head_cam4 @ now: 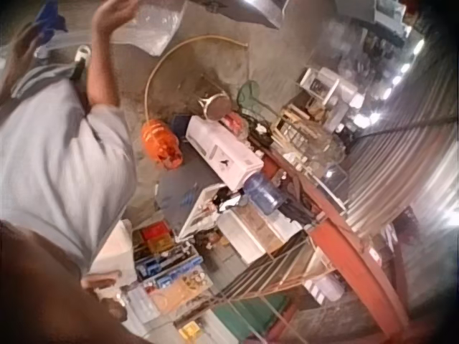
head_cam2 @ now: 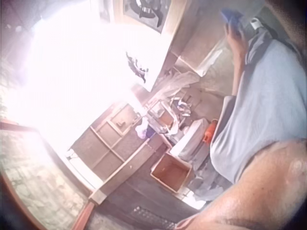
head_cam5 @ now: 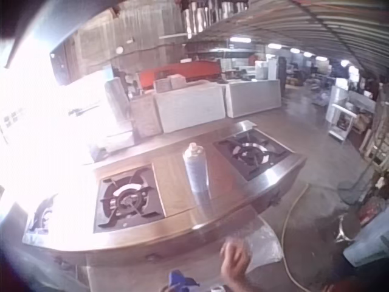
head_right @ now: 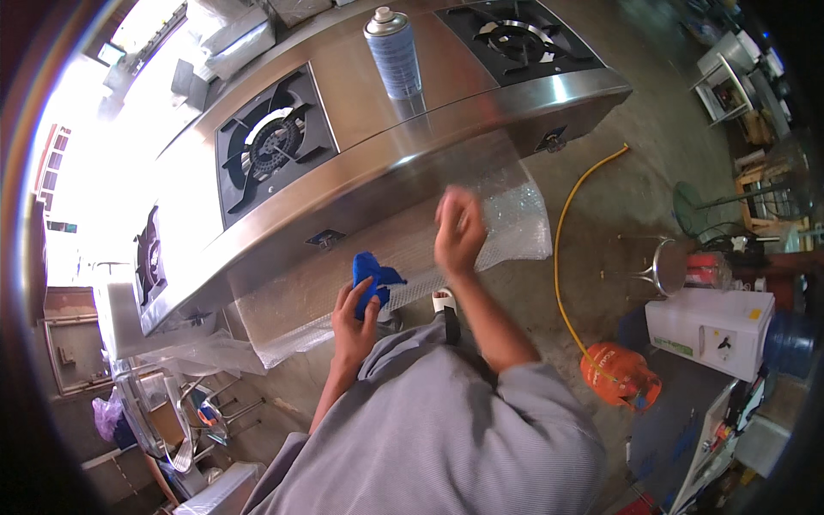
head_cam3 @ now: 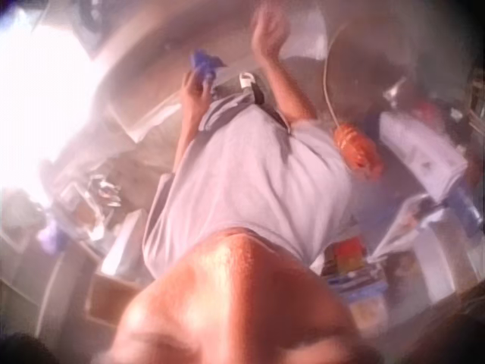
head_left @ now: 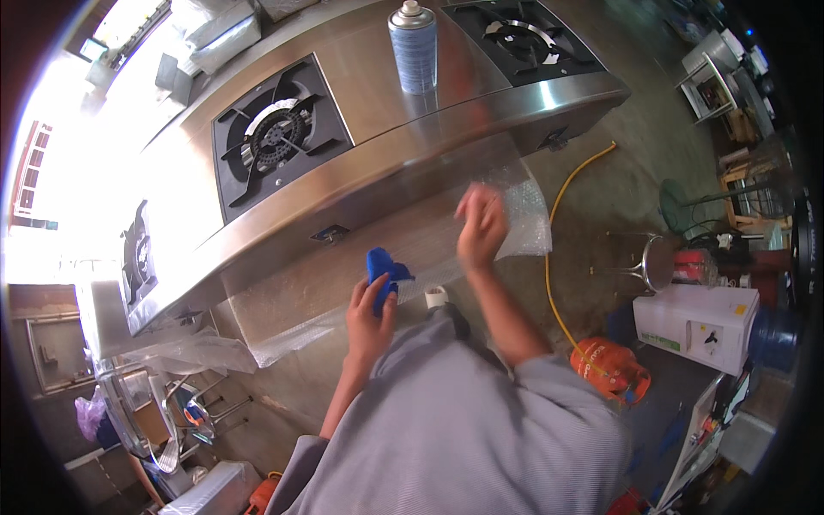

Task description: The person cleans a stainless steel gas cooktop using a spray can and a blue cloth. They repeatedly spray cleaner onto the surface and wipe it down, moving around the unit to cover different areas.

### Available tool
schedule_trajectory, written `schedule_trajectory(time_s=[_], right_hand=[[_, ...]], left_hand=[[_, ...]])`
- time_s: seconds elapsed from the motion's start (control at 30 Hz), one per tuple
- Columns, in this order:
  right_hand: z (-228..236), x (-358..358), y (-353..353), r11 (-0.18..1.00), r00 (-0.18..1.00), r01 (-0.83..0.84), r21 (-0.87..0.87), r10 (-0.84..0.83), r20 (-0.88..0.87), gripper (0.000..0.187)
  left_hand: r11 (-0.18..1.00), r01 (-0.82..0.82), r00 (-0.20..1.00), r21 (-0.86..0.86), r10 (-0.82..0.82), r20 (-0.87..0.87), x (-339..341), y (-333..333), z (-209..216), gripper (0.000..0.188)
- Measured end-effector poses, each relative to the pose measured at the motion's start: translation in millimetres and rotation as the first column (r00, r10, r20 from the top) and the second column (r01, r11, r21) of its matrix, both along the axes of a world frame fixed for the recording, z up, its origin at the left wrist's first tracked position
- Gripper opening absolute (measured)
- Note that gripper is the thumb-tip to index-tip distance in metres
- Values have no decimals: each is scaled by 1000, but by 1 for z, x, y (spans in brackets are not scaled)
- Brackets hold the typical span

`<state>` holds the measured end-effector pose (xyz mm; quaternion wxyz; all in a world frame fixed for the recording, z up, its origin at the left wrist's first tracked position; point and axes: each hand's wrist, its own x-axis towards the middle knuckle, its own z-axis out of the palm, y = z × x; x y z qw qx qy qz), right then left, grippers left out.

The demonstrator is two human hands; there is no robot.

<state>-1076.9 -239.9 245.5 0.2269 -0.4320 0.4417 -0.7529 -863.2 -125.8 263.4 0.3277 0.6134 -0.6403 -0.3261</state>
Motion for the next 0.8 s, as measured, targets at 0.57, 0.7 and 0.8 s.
schedule_trajectory(time_s=[0.57,0.7,0.8], right_hand=[[-89,36,17,926,121,-308,-221,268,956,44],[-81,90,-39,903,877,-300,308,134,461,63],[-60,140,-75,955,990,140,263,-129,-60,84]], left_hand=[[584,781,551,221,-811,194,-10,-40,98,85],[571,725,545,384,-817,188,39,-60,70,73],[552,683,539,479,-823,179,78,-66,39,64]])
